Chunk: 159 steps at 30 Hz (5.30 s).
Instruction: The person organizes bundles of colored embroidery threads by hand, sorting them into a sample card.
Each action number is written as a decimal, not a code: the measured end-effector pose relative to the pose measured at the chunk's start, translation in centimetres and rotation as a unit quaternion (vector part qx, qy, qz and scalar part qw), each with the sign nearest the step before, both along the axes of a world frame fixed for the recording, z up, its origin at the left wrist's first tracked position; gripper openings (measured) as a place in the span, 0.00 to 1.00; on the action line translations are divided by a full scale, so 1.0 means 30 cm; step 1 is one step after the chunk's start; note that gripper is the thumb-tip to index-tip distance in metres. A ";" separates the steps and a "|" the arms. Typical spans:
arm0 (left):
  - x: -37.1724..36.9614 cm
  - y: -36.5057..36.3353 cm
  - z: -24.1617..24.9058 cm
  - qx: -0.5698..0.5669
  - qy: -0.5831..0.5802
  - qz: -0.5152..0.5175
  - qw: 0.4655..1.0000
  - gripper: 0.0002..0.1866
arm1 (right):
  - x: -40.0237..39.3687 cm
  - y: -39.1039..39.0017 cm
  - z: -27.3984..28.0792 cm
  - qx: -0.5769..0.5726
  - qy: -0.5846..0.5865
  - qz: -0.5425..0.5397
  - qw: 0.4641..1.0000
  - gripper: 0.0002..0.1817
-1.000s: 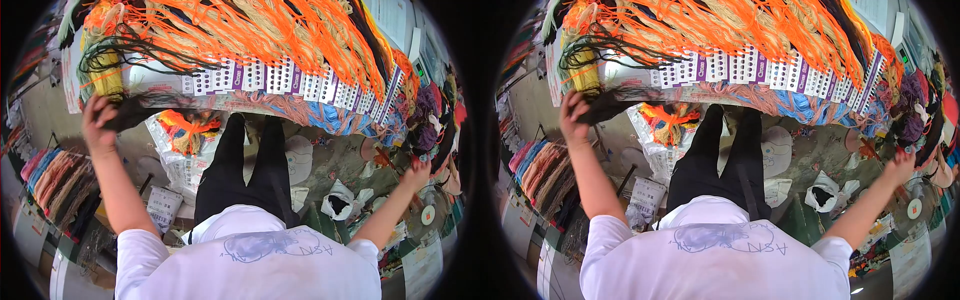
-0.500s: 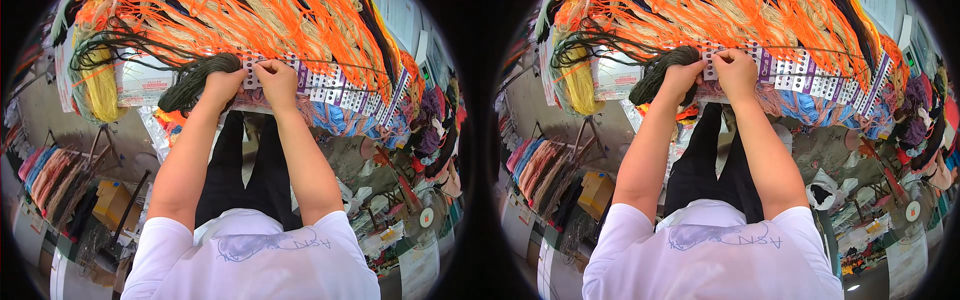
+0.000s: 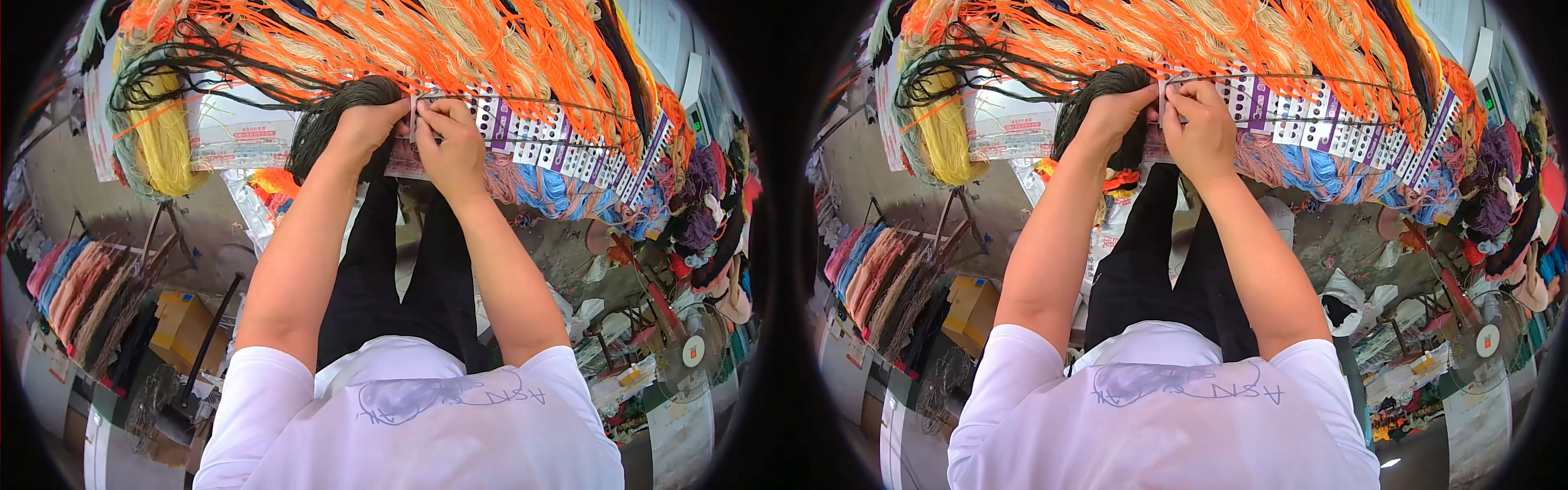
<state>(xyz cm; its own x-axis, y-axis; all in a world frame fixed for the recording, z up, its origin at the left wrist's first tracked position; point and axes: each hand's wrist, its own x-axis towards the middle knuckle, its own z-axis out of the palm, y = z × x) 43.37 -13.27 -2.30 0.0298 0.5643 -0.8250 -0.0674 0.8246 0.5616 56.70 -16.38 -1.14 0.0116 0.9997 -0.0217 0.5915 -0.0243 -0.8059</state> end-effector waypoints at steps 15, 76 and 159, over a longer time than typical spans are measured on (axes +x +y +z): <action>-0.103 -0.009 0.160 0.137 -0.309 0.102 0.935 0.08 | 0.081 0.087 0.073 0.174 -0.205 0.123 0.955 0.07; -0.532 -0.088 0.353 0.233 -0.223 -0.092 0.942 0.07 | 0.425 0.048 0.349 -0.323 0.683 -0.103 0.647 0.05; -0.569 0.181 0.516 0.364 0.158 0.133 0.908 0.02 | 0.063 0.054 0.073 0.110 -0.099 0.142 0.979 0.11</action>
